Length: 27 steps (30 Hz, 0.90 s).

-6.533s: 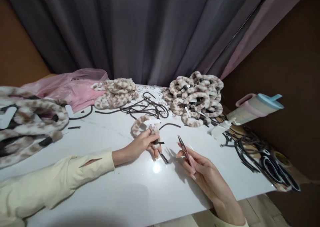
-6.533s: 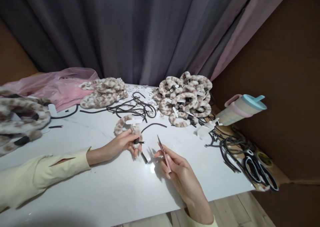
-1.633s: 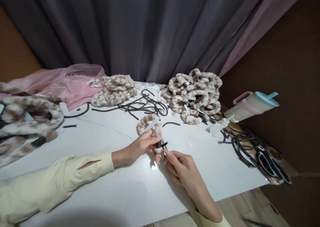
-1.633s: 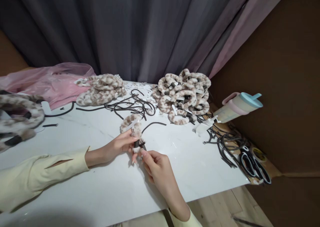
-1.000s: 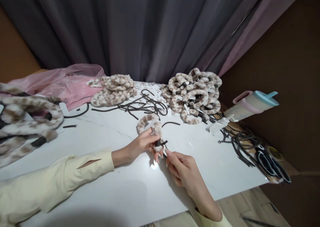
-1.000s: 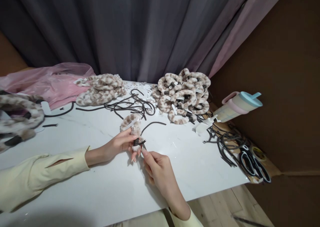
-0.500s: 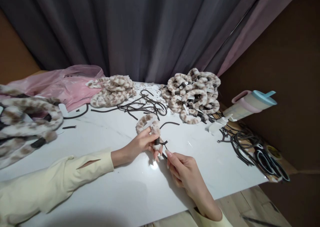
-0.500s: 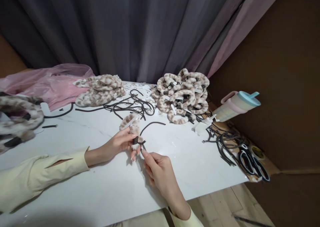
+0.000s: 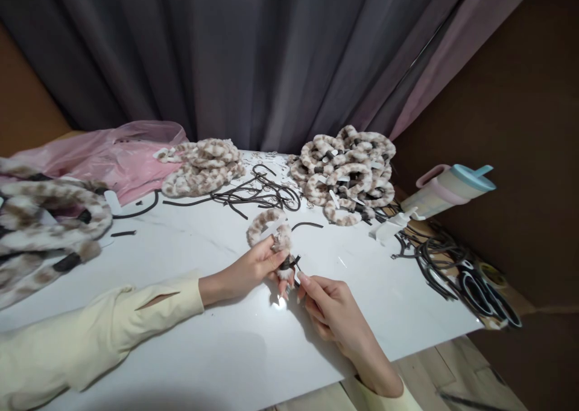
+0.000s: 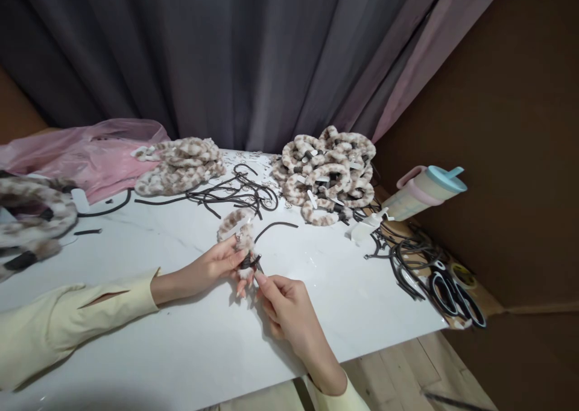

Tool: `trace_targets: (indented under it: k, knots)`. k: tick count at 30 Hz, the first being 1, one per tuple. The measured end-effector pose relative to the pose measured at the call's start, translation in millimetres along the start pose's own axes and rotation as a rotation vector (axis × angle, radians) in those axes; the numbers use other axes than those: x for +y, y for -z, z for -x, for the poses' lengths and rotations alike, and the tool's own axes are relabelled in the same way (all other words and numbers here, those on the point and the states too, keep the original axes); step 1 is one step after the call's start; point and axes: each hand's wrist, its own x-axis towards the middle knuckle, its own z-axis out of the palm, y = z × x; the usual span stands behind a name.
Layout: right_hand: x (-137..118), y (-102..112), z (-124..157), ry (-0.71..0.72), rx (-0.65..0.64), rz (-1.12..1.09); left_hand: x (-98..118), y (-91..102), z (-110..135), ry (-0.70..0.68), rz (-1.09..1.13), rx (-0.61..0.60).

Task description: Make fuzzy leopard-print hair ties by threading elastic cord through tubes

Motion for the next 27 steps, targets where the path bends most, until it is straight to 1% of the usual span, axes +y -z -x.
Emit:
trace_targets:
  k: [9,14,22,27]
  knots:
    - [-1.0,5.7,1.6,-0.021,-0.016,0.041,-2.4,2.9,-0.8,0.02,0.014,-0.04]
    - [0.0,4.7,1.5,-0.019,-0.004,0.021,-0.4,2.7,-2.1,0.001,-0.012,-0.016]
    - [2.7,4.5,3.3,0.018,0.02,0.02,4.2,2.0,-2.7,-0.007,0.006,-0.01]
    - [1.9,4.5,5.0,0.024,0.02,0.035,7.9,-1.1,-0.6,-0.006,-0.005,0.033]
